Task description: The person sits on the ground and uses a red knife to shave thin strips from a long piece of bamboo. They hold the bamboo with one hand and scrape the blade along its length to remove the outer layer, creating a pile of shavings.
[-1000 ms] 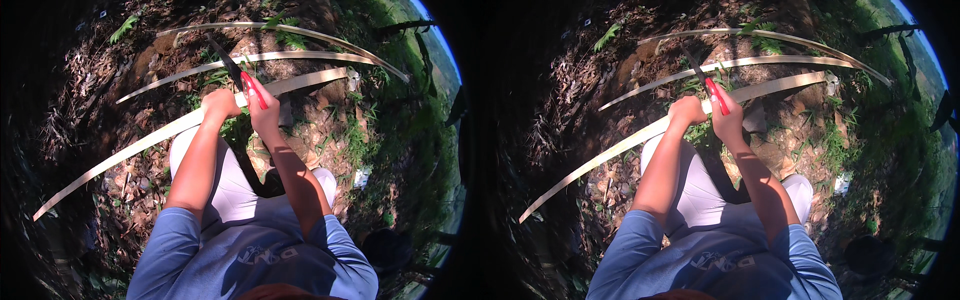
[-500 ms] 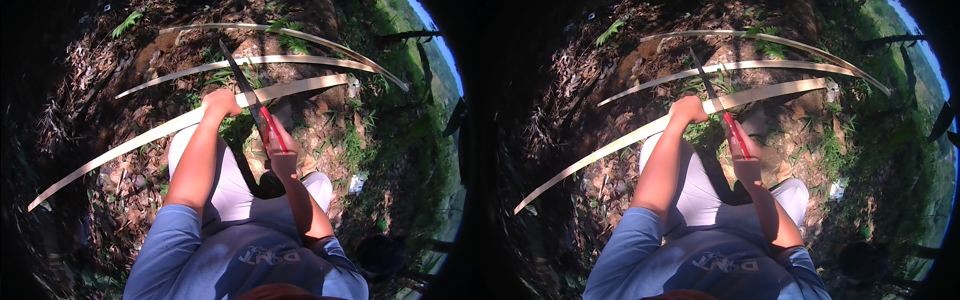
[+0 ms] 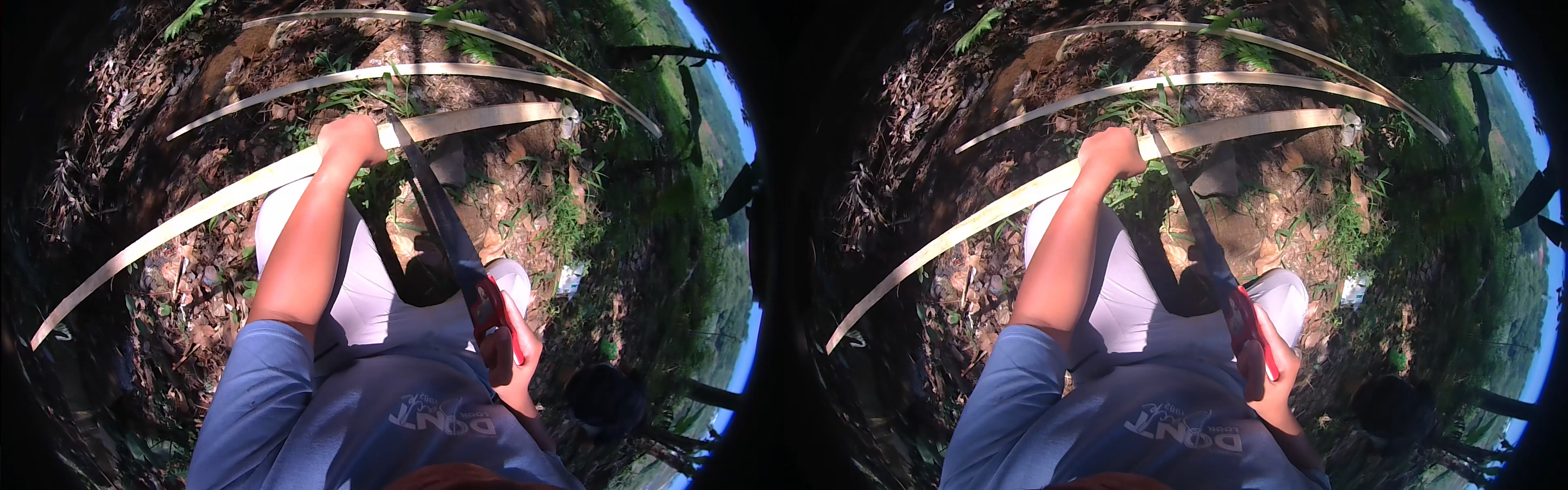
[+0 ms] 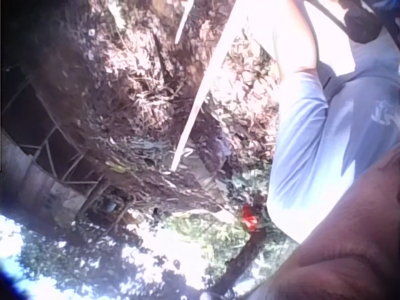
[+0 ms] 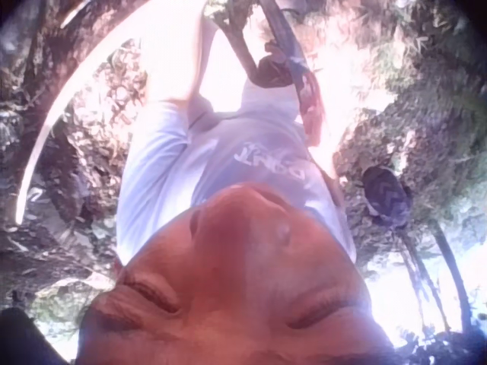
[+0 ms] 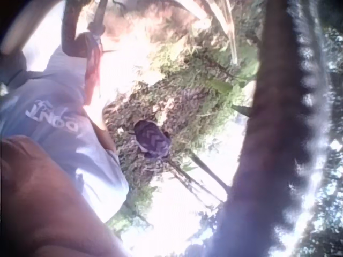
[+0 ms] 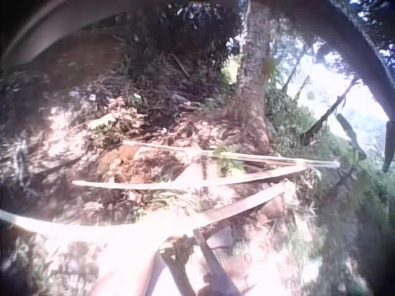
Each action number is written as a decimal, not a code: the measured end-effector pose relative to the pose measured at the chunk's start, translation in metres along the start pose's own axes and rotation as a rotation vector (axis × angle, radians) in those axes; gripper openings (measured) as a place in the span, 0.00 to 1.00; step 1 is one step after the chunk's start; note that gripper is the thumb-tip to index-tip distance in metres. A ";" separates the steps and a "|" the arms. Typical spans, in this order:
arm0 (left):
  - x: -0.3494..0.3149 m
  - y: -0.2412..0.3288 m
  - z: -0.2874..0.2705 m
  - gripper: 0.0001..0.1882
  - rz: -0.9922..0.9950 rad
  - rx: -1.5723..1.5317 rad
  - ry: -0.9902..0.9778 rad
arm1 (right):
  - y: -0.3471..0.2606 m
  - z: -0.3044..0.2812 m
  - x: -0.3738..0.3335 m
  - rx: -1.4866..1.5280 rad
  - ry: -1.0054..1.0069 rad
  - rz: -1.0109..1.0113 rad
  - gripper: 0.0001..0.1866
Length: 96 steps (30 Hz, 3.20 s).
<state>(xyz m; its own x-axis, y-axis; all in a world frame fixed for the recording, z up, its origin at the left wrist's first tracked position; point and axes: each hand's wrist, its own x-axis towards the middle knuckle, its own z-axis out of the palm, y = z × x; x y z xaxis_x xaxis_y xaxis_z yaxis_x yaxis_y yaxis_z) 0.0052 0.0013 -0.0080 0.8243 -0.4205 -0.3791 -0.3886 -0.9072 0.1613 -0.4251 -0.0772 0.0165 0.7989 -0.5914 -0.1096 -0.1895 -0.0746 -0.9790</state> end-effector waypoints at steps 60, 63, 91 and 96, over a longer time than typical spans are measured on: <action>0.012 -0.005 0.004 0.19 -0.006 0.000 -0.005 | 0.006 0.028 0.046 0.348 -0.184 -0.207 0.49; 0.010 -0.006 0.002 0.21 -0.004 -0.004 -0.030 | -0.004 0.019 0.045 0.184 -0.122 -0.014 0.39; 0.006 -0.001 0.011 0.18 -0.006 0.068 0.085 | 0.018 0.178 0.285 0.161 0.053 -0.377 0.23; 0.004 -0.001 0.008 0.19 0.000 0.058 0.067 | 0.031 0.159 0.250 0.237 0.002 -0.335 0.25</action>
<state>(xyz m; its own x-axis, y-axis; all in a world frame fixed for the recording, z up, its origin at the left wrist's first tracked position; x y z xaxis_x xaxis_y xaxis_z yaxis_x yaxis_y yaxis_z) 0.0060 0.0008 -0.0174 0.8491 -0.4224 -0.3171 -0.4102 -0.9056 0.1079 -0.1406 -0.1002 -0.0687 0.7932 -0.5670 0.2221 0.2179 -0.0764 -0.9730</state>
